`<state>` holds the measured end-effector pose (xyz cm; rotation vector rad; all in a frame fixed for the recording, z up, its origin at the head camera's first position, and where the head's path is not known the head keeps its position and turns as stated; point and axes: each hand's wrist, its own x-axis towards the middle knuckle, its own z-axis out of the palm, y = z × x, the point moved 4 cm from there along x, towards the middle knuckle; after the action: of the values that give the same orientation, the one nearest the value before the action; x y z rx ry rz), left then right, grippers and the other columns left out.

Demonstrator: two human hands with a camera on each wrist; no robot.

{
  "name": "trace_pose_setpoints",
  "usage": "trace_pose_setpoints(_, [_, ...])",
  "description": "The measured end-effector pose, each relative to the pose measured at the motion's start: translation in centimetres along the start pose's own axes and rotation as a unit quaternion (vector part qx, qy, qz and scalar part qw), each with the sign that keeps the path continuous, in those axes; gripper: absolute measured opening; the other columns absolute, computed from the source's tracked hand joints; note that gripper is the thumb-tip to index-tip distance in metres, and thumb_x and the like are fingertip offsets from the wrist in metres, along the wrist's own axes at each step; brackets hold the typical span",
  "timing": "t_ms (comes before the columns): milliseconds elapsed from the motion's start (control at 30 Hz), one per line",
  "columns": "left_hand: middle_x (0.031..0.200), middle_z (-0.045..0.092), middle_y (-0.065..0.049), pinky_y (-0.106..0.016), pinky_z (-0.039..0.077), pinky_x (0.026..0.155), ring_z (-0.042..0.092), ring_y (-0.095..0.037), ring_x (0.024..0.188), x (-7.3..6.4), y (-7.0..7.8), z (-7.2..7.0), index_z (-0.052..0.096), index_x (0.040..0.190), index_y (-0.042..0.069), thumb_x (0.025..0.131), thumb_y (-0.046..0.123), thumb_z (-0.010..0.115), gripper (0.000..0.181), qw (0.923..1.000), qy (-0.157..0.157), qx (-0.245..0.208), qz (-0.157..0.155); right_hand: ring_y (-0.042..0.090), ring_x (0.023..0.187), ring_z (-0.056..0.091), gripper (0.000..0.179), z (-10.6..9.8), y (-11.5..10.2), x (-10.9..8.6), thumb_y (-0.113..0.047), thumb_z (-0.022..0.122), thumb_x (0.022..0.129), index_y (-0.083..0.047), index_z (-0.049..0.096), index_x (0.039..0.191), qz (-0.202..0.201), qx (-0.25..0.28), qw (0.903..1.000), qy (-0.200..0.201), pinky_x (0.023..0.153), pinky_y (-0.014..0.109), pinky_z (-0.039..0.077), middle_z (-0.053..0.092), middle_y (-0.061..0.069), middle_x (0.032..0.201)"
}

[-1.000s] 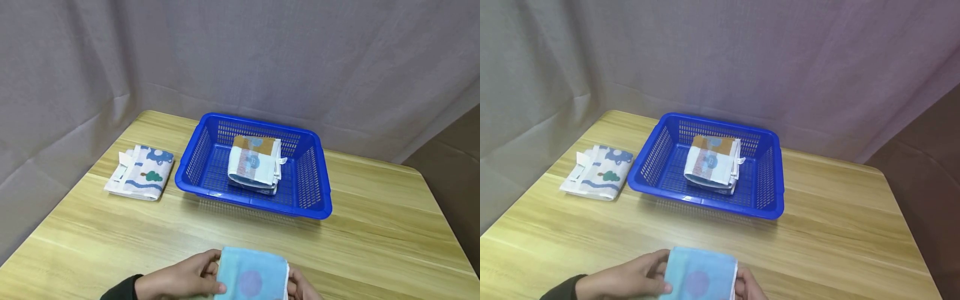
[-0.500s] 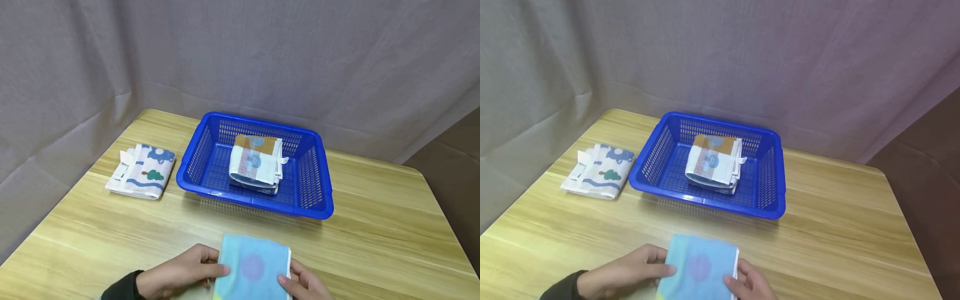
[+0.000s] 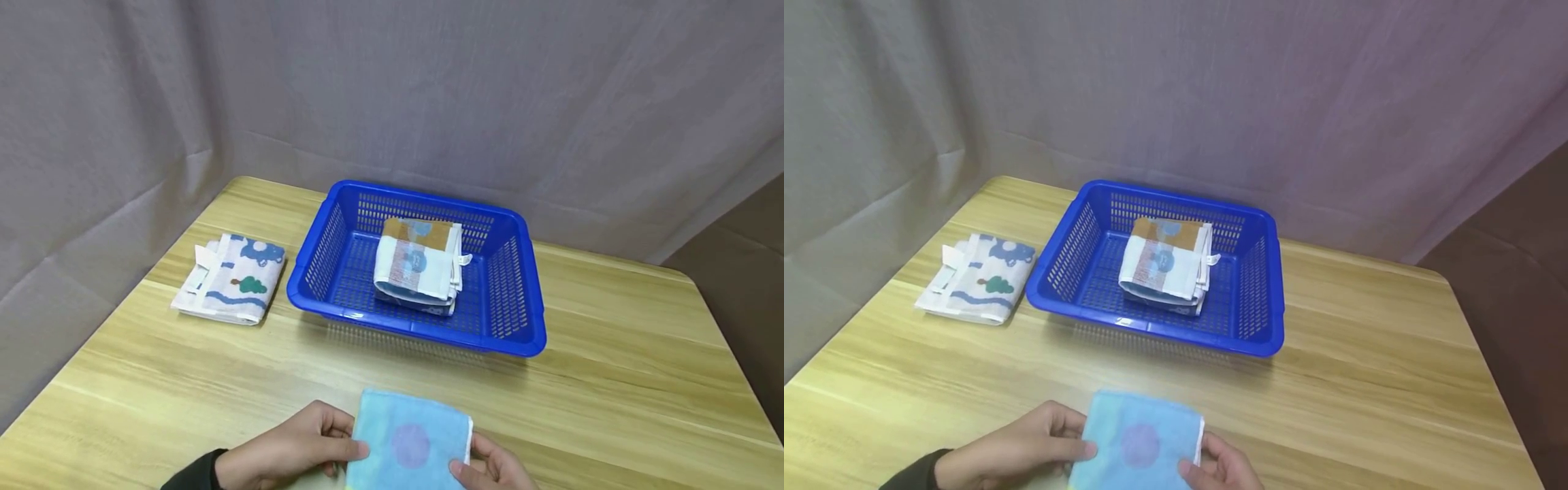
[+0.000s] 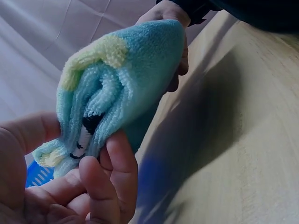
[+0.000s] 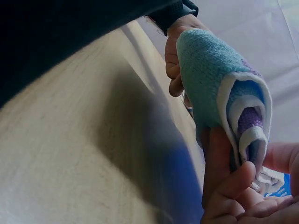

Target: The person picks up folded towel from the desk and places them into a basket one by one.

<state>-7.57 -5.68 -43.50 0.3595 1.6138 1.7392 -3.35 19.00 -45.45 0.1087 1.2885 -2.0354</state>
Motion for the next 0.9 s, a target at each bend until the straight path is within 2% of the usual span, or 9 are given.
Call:
trace_pose_setpoints(167, [0.056,0.046,0.004,-0.019,0.035,0.050,0.040,-0.008,0.050,-0.3,1.2,0.1,0.039,0.069,-0.014,0.085,0.018,0.065,0.045,0.9999,0.001,0.007,0.011,0.039,0.094,0.056,0.055,0.5,-1.0,-0.6,-0.011,0.051,0.094,0.009,0.023,0.137,-0.031,-0.026,0.9991,-0.009,0.076,0.041,0.051,0.062,0.025,0.107])
trace_pose_setpoints(233, [0.057,0.046,0.005,-0.019,0.034,0.049,0.039,-0.008,0.051,-0.4,2.1,0.1,0.043,0.069,-0.012,0.085,0.019,0.065,0.041,0.9998,-0.001,0.010,0.016,0.040,0.093,0.056,0.050,0.9,-1.8,-0.8,-0.009,0.050,0.094,0.004,0.028,0.137,-0.042,-0.031,0.9986,-0.014,0.075,0.041,0.052,0.062,0.024,0.106])
trace_pose_setpoints(333, [0.059,0.045,0.005,-0.019,0.030,0.048,0.036,-0.008,0.051,-0.3,3.6,0.0,0.049,0.071,-0.007,0.085,0.019,0.064,0.033,0.9987,-0.006,0.028,0.042,0.040,0.092,0.056,0.044,1.4,-3.3,-1.1,-0.005,0.046,0.095,0.002,0.032,0.136,-0.082,-0.051,0.9948,-0.034,0.074,0.041,0.052,0.062,0.022,0.108])
trace_pose_setpoints(400, [0.060,0.042,0.004,-0.020,0.027,0.048,0.034,-0.008,0.052,-0.2,4.6,0.0,0.051,0.072,-0.006,0.086,0.018,0.063,0.030,0.9973,-0.006,0.043,0.060,0.041,0.091,0.056,0.043,1.8,-4.4,-1.3,-0.003,0.044,0.096,0.001,0.031,0.137,-0.109,-0.080,0.9901,-0.037,0.073,0.041,0.052,0.063,0.020,0.108])
trace_pose_setpoints(500, [0.059,0.040,0.004,-0.021,0.026,0.048,0.033,-0.008,0.052,0.2,6.0,-0.3,0.048,0.070,-0.005,0.086,0.017,0.063,0.031,0.9944,0.001,0.068,0.081,0.042,0.090,0.056,0.048,2.3,-6.3,-1.4,0.000,0.040,0.097,0.007,0.020,0.140,-0.148,-0.124,0.9800,-0.047,0.072,0.042,0.052,0.063,0.020,0.108])
trace_pose_setpoints(600, [0.061,0.042,0.003,-0.020,0.030,0.049,0.037,-0.008,0.053,0.7,7.4,-0.9,0.052,0.071,-0.003,0.086,0.018,0.063,0.028,0.9913,0.017,0.098,0.087,0.040,0.089,0.058,0.051,2.7,-8.0,-1.1,0.000,0.039,0.097,0.015,0.011,0.138,-0.174,-0.171,0.9695,-0.025,0.070,0.042,0.053,0.064,0.017,0.106])
trace_pose_setpoints(700, [0.064,0.048,0.002,-0.023,0.040,0.052,0.044,-0.011,0.057,1.2,8.8,-1.7,0.057,0.075,0.002,0.087,0.021,0.063,0.023,0.9866,0.030,0.131,0.093,0.037,0.087,0.060,0.047,3.1,-9.7,-0.5,0.001,0.039,0.097,0.013,0.018,0.136,-0.205,-0.212,0.9555,-0.002,0.068,0.042,0.054,0.065,0.017,0.105])
trace_pose_setpoints(800, [0.062,0.044,0.001,-0.028,0.045,0.055,0.046,-0.015,0.058,1.7,9.9,-2.4,0.050,0.069,0.004,0.087,0.022,0.063,0.029,0.9809,0.041,0.160,0.102,0.034,0.084,0.061,0.040,3.4,-11.1,-0.1,0.000,0.040,0.097,0.012,0.026,0.133,-0.226,-0.241,0.9437,0.016,0.066,0.041,0.054,0.066,0.016,0.101])
trace_pose_setpoints(900, [0.062,0.040,0.000,-0.031,0.047,0.057,0.045,-0.017,0.059,2.0,10.6,-2.8,0.042,0.065,0.005,0.087,0.024,0.063,0.036,0.9777,0.048,0.173,0.108,0.034,0.083,0.062,0.038,3.6,-12.2,0.2,-0.001,0.042,0.096,0.012,0.030,0.130,-0.235,-0.251,0.9386,0.021,0.065,0.041,0.054,0.066,0.016,0.100])
